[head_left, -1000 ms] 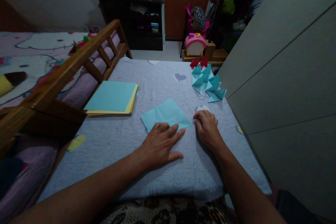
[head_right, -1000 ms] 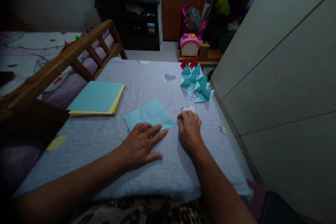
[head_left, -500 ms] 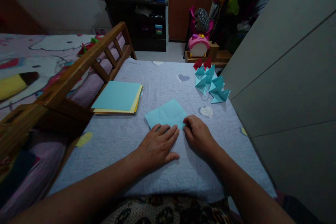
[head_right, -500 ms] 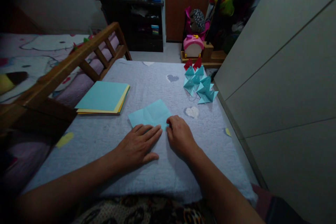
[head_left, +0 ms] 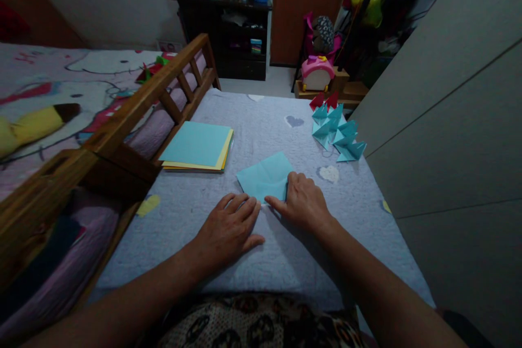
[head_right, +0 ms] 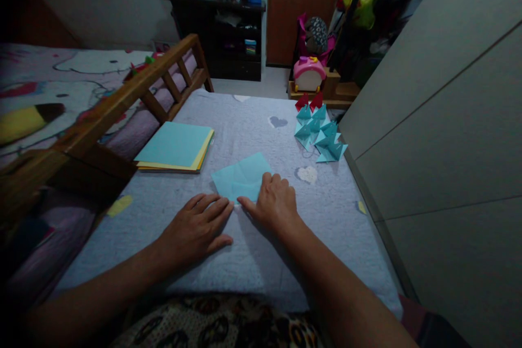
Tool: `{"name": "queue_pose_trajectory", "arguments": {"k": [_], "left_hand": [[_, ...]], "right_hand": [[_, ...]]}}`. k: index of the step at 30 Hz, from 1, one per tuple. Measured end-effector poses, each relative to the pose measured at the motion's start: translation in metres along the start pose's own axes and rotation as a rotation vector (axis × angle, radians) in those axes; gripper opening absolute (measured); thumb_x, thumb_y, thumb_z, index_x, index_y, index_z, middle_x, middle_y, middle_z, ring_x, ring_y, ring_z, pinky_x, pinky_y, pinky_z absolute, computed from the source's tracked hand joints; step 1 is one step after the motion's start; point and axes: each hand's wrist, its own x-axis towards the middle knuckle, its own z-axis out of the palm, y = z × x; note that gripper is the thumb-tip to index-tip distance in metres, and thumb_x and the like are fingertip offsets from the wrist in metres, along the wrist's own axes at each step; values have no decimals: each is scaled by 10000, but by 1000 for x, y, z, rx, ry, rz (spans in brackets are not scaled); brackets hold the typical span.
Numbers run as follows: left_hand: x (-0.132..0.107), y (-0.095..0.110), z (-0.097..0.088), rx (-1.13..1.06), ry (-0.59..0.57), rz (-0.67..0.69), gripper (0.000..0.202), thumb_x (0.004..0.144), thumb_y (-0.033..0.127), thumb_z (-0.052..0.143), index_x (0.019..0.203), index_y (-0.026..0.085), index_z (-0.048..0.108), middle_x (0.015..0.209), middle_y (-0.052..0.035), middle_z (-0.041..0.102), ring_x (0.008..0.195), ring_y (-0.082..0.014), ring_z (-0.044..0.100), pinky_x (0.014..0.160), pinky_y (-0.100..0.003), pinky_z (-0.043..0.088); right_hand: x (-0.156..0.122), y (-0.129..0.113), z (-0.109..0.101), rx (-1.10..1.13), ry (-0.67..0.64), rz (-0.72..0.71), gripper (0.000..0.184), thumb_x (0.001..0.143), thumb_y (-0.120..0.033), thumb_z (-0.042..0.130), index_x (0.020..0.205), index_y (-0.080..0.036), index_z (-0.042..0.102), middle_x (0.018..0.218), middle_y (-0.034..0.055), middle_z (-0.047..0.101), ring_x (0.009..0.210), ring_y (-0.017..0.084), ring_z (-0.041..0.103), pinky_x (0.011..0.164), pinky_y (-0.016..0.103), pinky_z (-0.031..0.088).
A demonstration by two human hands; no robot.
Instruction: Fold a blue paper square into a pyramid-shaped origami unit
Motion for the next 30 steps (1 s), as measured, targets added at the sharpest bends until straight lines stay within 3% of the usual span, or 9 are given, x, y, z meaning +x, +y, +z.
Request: {"name": "queue_pose_trajectory", "arguments": {"k": [5, 9, 13, 23, 27, 30], "left_hand": [[-4, -3, 4, 0, 30, 5, 487, 941, 483, 636, 1260, 115, 613, 1230, -144, 661, 1129, -331, 559, 970, -474, 443], [-3, -3, 4, -16, 60, 16, 422, 932, 414, 657, 1210, 98, 630, 1172, -155, 675, 1073, -323, 587, 911, -460, 488], [-3, -3, 5, -58, 106, 2, 302, 948, 344, 622, 1148, 119, 645, 1125, -149, 681, 1035, -314, 615, 872, -458, 518], [-7, -5, 7, -61, 153, 5, 225, 960, 247, 557, 1092, 95, 656, 1083, -165, 680, 985, -292, 639, 847, -446, 575], [-6, -8, 5, -112, 164, -10, 214, 968, 243, 525, 1088, 120, 652, 1089, -148, 676, 986, -281, 635, 855, -441, 569], [-2, -11, 1, -170, 135, -46, 185, 968, 242, 513, 1043, 144, 651, 1053, -125, 674, 955, -270, 628, 837, -435, 557]], "right_hand": [[-1, -9, 8, -75, 115, 8, 655, 731, -746, 669, 1070, -197, 552, 960, 167, 633, 855, 324, 596, 720, 443, 464], [-5, -1, 4, -75, 76, -24, 619, 796, -663, 654, 1174, -184, 547, 1000, 166, 637, 871, 328, 601, 750, 454, 450], [-8, 18, -4, -63, 39, -20, 626, 850, -585, 616, 1314, -182, 502, 1050, 166, 631, 915, 340, 599, 791, 468, 420], [-18, 74, -17, -80, 28, 80, 522, 892, -436, 594, 1341, -199, 475, 1126, 162, 631, 993, 335, 599, 776, 406, 394], [-13, 85, -19, 20, -20, 58, 361, 908, -333, 541, 1232, -175, 533, 1095, 144, 634, 969, 298, 594, 780, 386, 408], [-9, 84, -19, 158, -26, -92, 228, 897, -297, 533, 1084, -183, 598, 1008, 108, 610, 938, 261, 576, 804, 369, 429]]}}
